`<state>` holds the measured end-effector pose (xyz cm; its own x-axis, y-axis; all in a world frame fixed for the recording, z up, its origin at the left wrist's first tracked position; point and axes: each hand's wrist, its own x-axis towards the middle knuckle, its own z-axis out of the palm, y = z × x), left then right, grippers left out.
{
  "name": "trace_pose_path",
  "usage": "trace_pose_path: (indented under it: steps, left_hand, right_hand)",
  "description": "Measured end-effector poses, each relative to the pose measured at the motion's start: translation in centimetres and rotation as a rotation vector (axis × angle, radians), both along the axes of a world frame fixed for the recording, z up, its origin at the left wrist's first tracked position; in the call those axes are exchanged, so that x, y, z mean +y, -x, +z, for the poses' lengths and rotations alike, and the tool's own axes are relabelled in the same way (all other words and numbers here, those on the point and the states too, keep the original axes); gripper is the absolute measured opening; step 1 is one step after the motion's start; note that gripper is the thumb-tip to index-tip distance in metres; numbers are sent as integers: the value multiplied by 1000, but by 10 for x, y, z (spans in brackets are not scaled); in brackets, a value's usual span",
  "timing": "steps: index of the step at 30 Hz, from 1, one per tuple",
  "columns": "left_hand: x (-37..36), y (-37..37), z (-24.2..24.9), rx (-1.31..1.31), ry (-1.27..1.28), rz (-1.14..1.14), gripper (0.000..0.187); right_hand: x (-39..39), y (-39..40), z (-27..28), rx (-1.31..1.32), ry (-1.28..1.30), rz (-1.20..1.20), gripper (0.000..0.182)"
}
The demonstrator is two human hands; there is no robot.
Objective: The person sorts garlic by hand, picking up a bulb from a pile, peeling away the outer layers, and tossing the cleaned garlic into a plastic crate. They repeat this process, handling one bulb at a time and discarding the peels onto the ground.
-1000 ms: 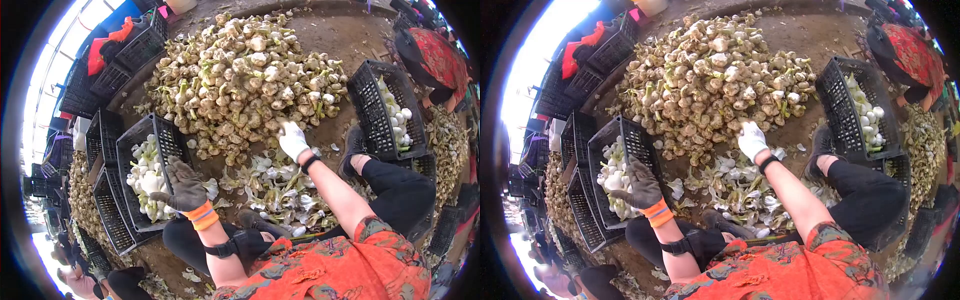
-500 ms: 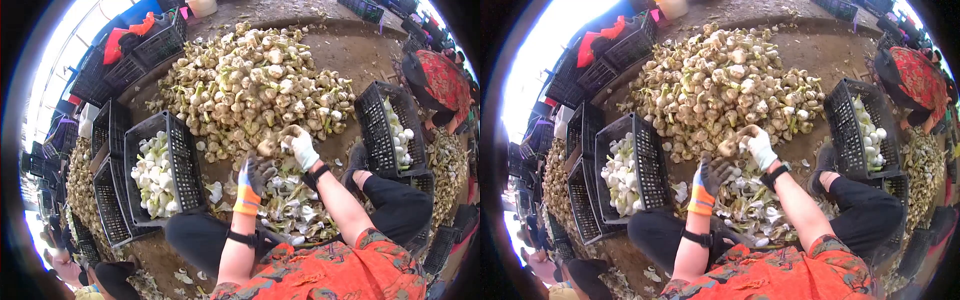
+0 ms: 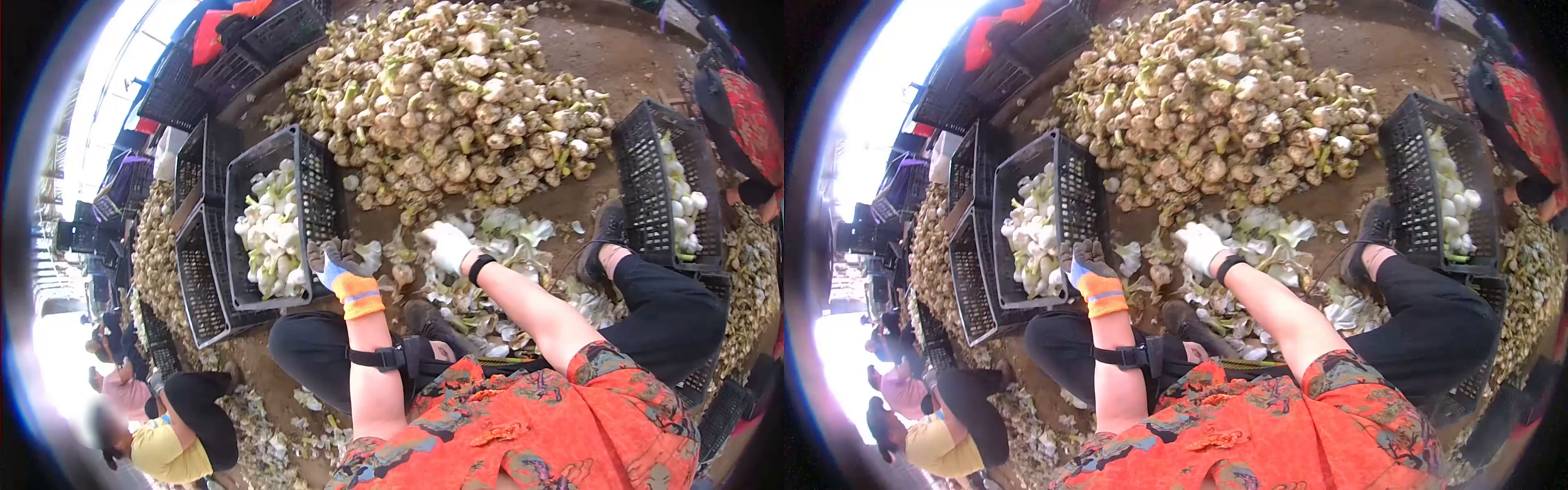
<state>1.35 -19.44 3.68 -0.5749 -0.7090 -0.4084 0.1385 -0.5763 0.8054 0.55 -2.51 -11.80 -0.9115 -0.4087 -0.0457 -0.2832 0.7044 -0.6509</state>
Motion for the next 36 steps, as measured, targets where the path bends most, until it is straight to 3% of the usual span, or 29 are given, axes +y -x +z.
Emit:
trace_pose_path:
  steps: [1, 2, 3, 4, 5, 7, 9, 11, 12, 13, 14, 15, 17, 19, 21, 23, 24, 27, 28, 32, 35, 36]
  left_hand:
    - [4, -3, 10, -35, 3, 34, 46]
    - [-9, -3, -9, -27, 26, 26, 43]
    - [-25, -2, -34, -16, 49, 18, 40]
    - [-26, -9, -42, 96, 79, -25, 35]
    - [-39, -9, -65, 60, 49, -42, 41]
    - [-22, -14, -41, 20, 63, -67, 50]
    - [-20, -13, -40, 35, 93, -61, 53]
    - [-33, -7, -65, 61, 207, -275, 48]
    - [-25, -2, -64, 47, 267, -360, 46]
    - [-18, -3, -64, 25, 328, -442, 45]
    - [5, -7, -25, 27, 146, -608, 44]
    - [14, 1, -37, 111, 130, -725, 48]
    - [36, -3, -8, 341, 125, -861, 58]
    - [49, -3, -2, 524, 394, -815, 68]
    - [58, -7, -1, 538, 522, -804, 70]
    - [70, -12, 2, 603, 721, -761, 69]
    - [77, -16, 6, 641, 651, -761, 68]
    - [84, -26, 19, 545, 423, -809, 69]
    - [87, -31, 23, 636, 609, -796, 70]
    - [94, -39, 27, 746, 601, -817, 62]
    - [102, -50, 48, 651, 371, -878, 71]
    - [102, -50, 47, 663, 539, -871, 73]
  right_hand:
    - [-21, -10, -16, 71, 11, 100, 41]
    - [-40, -21, -24, 86, 64, 158, 41]
    - [-54, -23, -2, -140, -63, 334, 37]
    - [-66, -30, -2, -140, -126, 382, 35]
    - [-76, -39, 0, -132, -193, 421, 33]
    - [-96, -38, -26, -253, -129, 263, 31]
    - [-92, -20, -14, -352, -103, 179, 29]
    - [-87, -6, -13, -776, 868, -354, 30]
    - [-73, 6, 4, -1036, 1420, -381, 35]
    - [-51, 10, 19, -1118, 1638, -229, 41]
    - [-23, 11, 83, -1193, 1679, -148, 40]
    - [-13, 7, 119, -1162, 1806, -105, 39]
    - [10, 13, 134, -949, 1605, -47, 33]
    - [42, 8, 179, -771, 1171, -79, 35]
    - [47, -4, 206, -499, 1120, -204, 36]
    - [48, -12, 211, -381, 1101, -265, 34]
    - [44, -20, 224, -289, 1141, -295, 30]
    - [46, -39, 240, -391, 1364, -330, 27]
    - [51, -44, 243, -400, 1367, -302, 27]
    - [76, -63, 254, -439, 1366, -212, 25]
    - [83, -70, 251, -404, 1353, -214, 27]
    - [89, -70, 246, -395, 1331, -222, 26]
